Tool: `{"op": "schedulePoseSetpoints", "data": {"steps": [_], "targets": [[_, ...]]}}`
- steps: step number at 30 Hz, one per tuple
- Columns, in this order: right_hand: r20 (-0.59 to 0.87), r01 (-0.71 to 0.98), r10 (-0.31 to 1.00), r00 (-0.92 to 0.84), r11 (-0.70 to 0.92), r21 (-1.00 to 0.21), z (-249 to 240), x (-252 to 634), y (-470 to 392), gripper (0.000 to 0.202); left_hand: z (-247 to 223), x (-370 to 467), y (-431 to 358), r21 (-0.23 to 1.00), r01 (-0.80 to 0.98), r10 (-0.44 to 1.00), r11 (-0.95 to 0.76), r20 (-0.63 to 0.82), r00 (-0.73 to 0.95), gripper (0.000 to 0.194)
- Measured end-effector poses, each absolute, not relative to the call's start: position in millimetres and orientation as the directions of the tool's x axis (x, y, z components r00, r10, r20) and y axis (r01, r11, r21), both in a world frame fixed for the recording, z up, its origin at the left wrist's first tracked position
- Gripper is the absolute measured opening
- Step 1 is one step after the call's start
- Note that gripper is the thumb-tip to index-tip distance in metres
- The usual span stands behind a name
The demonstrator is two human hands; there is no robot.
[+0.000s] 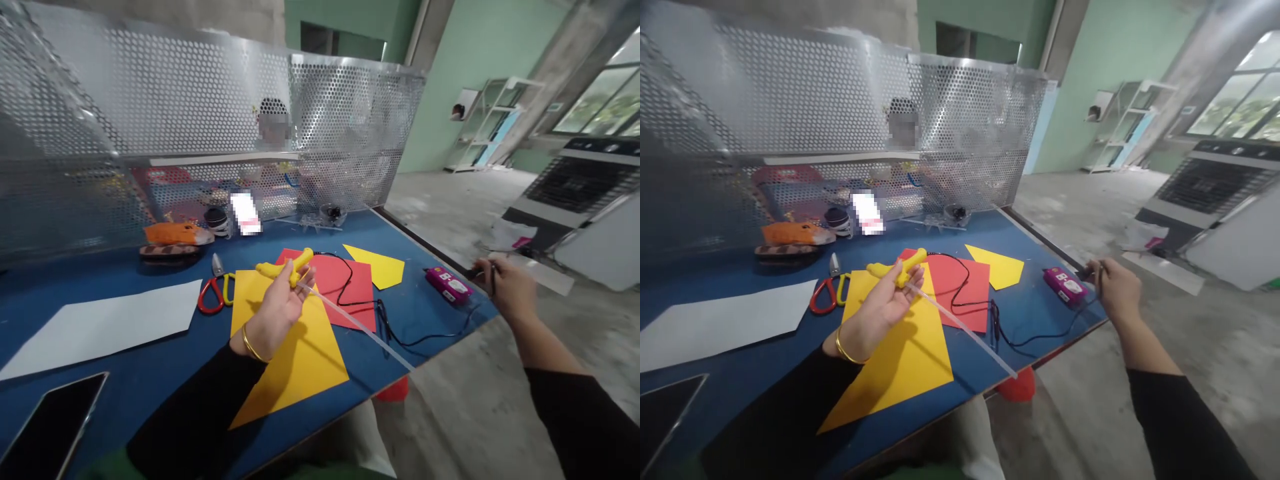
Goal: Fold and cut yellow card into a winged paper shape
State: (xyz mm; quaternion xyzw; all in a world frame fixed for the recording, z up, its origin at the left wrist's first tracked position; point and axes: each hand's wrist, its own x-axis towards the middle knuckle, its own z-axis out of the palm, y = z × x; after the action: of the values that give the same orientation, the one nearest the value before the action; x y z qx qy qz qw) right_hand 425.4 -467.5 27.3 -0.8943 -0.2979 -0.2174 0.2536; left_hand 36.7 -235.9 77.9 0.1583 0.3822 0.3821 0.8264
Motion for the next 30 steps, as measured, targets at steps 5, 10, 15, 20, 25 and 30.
{"op": "schedulePoseSetpoints", "data": {"steps": [5,10,15,20,25,30], "targets": [[0.368,0.578,0.462,0.807,-0.746,-0.331,6.6,439.1,-452.1,0.036,77.5,32.5,-230.7,0.514,-0.539,0.740,0.667,-0.538,0.403,0.019],[0.280,0.635,0.571,0.772,-0.709,-0.305,9.8,444.1,-454.7,0.036,75.1,30.1,-222.6,0.474,-0.560,0.723,0.680,-0.561,0.403,0.021],[0.222,0.677,0.642,0.734,-0.667,-0.310,17.7,448.2,-460.5,0.035,76.5,28.9,-219.9,0.453,-0.563,0.709,0.691,-0.575,0.408,0.020],[0.160,0.749,0.748,0.644,-0.575,-0.329,24.4,454.2,-456.5,0.035,77.8,26.0,-220.3,0.443,-0.565,0.705,0.696,-0.575,0.416,0.022],[0.077,0.789,0.806,0.587,-0.548,-0.276,41.0,462.1,-453.2,0.030,76.5,25.3,-218.6,0.441,-0.565,0.704,0.697,-0.573,0.420,0.022],[-0.011,0.793,0.814,0.580,-0.569,-0.217,52.9,466.8,-452.6,0.025,71.8,26.0,-216.2,0.439,-0.565,0.703,0.699,-0.568,0.428,0.021]]}}
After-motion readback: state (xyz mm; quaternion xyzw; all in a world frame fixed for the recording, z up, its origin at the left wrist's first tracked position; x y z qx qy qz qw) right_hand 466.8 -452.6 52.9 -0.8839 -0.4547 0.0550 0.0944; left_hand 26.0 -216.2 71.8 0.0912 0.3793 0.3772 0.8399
